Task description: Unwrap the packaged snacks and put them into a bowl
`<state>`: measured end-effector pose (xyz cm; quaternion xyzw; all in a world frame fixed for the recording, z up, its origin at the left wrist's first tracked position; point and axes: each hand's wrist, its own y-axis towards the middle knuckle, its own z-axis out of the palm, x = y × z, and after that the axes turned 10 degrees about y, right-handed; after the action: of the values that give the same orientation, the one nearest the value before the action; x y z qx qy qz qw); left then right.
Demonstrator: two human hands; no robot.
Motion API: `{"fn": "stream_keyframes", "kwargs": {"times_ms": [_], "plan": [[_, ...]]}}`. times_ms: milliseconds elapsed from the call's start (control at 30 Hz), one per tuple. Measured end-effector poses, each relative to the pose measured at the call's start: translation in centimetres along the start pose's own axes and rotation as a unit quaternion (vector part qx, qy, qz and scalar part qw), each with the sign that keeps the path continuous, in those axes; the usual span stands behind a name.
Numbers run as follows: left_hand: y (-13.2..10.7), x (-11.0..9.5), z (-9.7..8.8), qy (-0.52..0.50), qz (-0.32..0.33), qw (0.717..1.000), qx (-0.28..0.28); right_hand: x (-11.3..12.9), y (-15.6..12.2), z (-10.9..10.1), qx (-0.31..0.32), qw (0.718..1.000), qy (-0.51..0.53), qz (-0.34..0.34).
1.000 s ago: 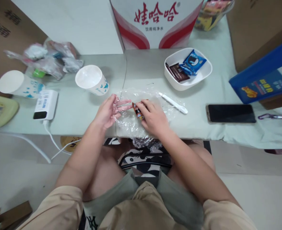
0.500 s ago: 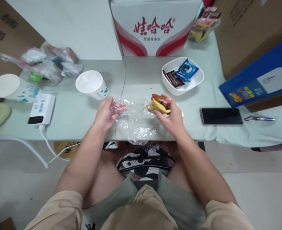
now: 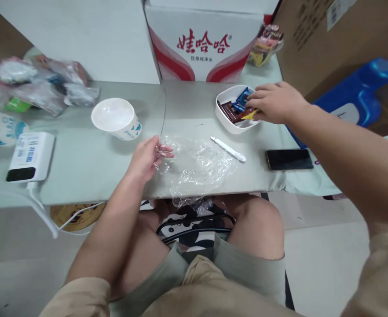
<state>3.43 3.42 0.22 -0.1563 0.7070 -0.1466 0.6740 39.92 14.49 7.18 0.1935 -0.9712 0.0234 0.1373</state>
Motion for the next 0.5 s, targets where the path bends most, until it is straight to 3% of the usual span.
{"fn": "stream_keyframes", "kwargs": {"times_ms": [233,400,500], "plan": [[0.2,-0.1,0.1,0.015,0.004,1.000,0.003,-2.2,1.7,1.3,-0.002,0.992,0.057,0.113],[0.3,-0.2,0.2,0.019,0.007,1.000,0.012,-2.4,1.5,3.2,-0.028,0.989,0.072,0.126],[0.1,-0.3,0.1,0.017,0.005,1.000,0.008,-1.4,1.9,2.8,-0.036,0.990,0.061,0.124]]}}
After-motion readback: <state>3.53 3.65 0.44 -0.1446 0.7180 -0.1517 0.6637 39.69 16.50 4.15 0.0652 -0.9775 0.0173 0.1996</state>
